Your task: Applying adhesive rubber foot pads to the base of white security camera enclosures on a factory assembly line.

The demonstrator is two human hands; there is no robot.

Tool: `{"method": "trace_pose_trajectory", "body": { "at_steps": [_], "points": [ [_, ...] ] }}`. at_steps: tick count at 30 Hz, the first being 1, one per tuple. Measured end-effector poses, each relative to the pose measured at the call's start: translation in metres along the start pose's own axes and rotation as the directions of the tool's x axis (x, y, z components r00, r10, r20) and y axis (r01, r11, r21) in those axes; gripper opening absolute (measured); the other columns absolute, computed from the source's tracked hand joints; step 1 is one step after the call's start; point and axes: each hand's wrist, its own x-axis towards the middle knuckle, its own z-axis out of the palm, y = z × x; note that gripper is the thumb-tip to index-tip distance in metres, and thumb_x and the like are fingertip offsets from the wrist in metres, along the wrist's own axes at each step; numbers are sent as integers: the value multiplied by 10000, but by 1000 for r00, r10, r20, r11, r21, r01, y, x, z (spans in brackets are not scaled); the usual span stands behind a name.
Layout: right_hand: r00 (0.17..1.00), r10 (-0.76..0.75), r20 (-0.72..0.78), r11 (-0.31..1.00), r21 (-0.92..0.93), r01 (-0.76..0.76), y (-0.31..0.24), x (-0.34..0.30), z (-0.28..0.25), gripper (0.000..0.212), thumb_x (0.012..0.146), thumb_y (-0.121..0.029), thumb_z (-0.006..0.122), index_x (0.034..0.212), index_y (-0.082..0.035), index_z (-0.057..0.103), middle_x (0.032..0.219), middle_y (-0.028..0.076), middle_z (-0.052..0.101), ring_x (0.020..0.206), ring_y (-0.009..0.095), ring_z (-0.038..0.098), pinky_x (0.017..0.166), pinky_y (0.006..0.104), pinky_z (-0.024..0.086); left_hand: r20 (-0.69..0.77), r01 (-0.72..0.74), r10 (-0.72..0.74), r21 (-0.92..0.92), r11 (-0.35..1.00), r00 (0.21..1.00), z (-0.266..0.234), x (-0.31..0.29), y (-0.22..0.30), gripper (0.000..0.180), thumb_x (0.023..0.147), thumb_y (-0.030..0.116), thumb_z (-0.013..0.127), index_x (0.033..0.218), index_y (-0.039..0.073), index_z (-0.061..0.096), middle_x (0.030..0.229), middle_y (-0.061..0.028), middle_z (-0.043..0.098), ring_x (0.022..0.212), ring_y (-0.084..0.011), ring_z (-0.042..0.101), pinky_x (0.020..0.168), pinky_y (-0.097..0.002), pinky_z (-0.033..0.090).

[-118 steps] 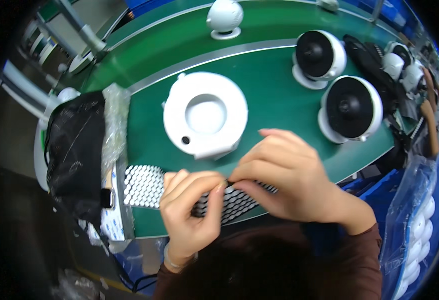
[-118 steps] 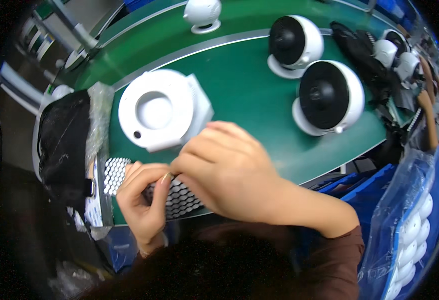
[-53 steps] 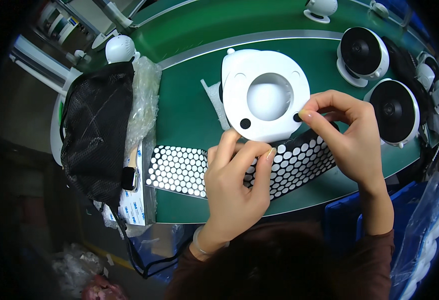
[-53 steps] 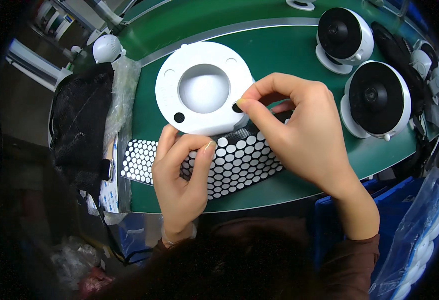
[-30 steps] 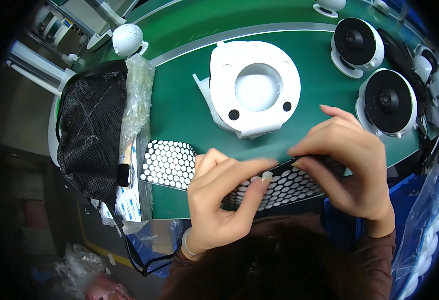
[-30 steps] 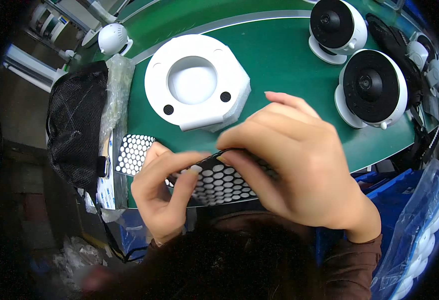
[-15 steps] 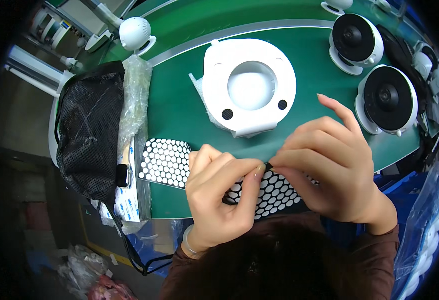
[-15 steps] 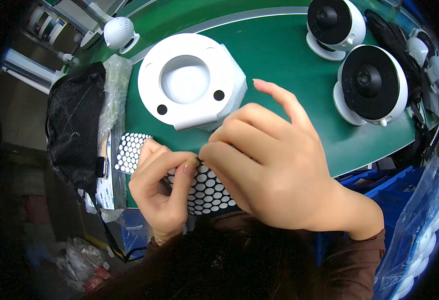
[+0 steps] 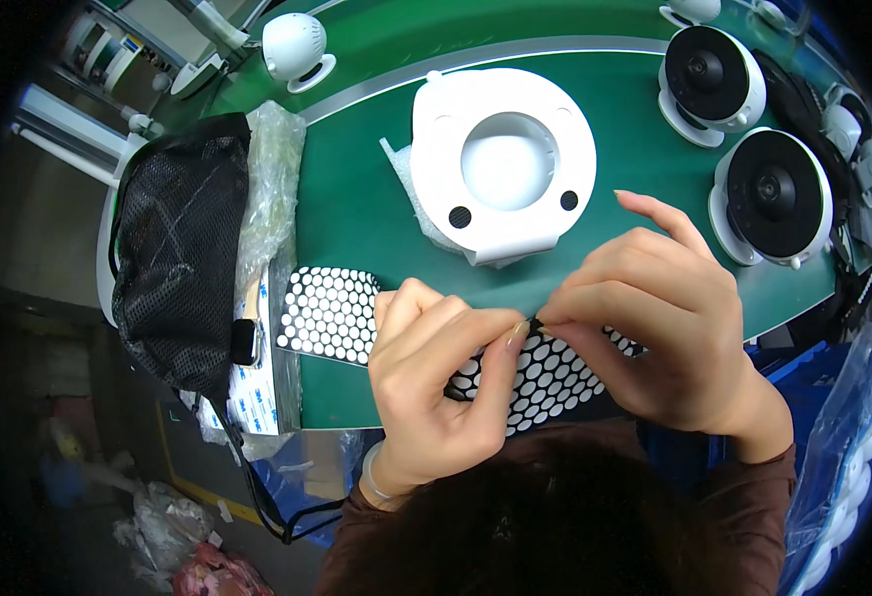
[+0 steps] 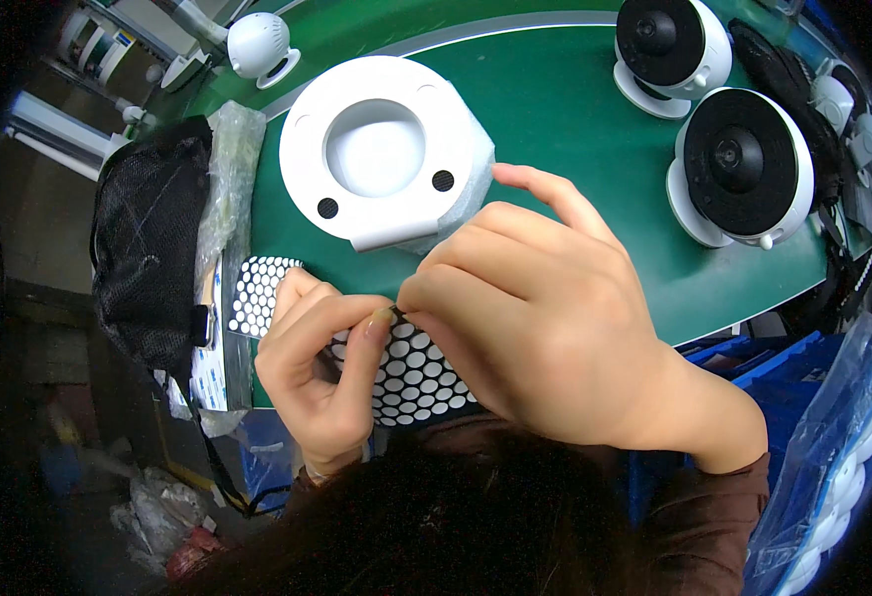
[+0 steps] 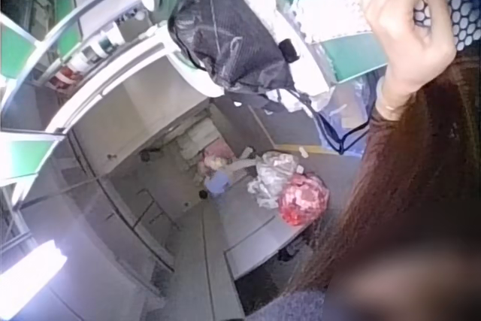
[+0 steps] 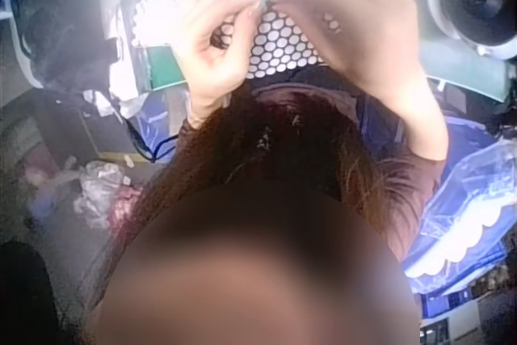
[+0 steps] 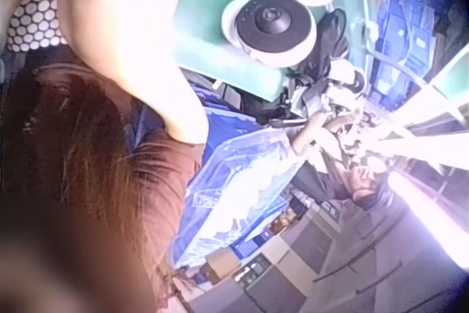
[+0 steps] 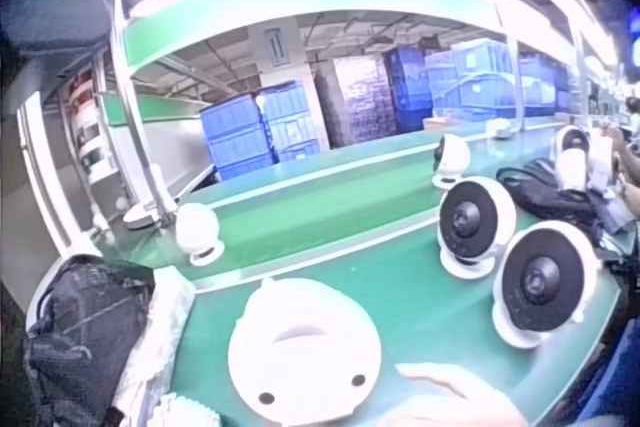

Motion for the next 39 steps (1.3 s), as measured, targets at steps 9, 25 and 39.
{"method": "trace_pose_trajectory", "body": {
  "at_steps": [9,25,39],
  "points": [
    [990,-120,-67,983,-147,109,-3,-5,7,143,631,-42,679,749,-87,613,736,2,592,688,177,576,906,468,404,3,71,-71,-72,995,997,2,0,-1,81,664,-20,618,721,35,606,612,-22,548,567,-175,383,572,-280,271],
    [996,-56,68,996,-63,61,-2,9,1,159,624,-17,684,738,-84,597,747,19,572,729,203,572,915,440,387,-9,88,-89,-69,994,996,-1,-1,-2,71,682,-15,620,722,42,607,602,-16,540,571,-174,387,568,-279,268],
    [881,472,43,784,437,-441,46,46,-20,176,800,-158,636,844,12,631,768,46,636,715,80,579,664,198,446,-91,112,-117,-62,992,989,15,6,-7,55,762,23,605,809,-6,607,921,-155,558,763,-242,533,647,-307,420]
  ]
}}
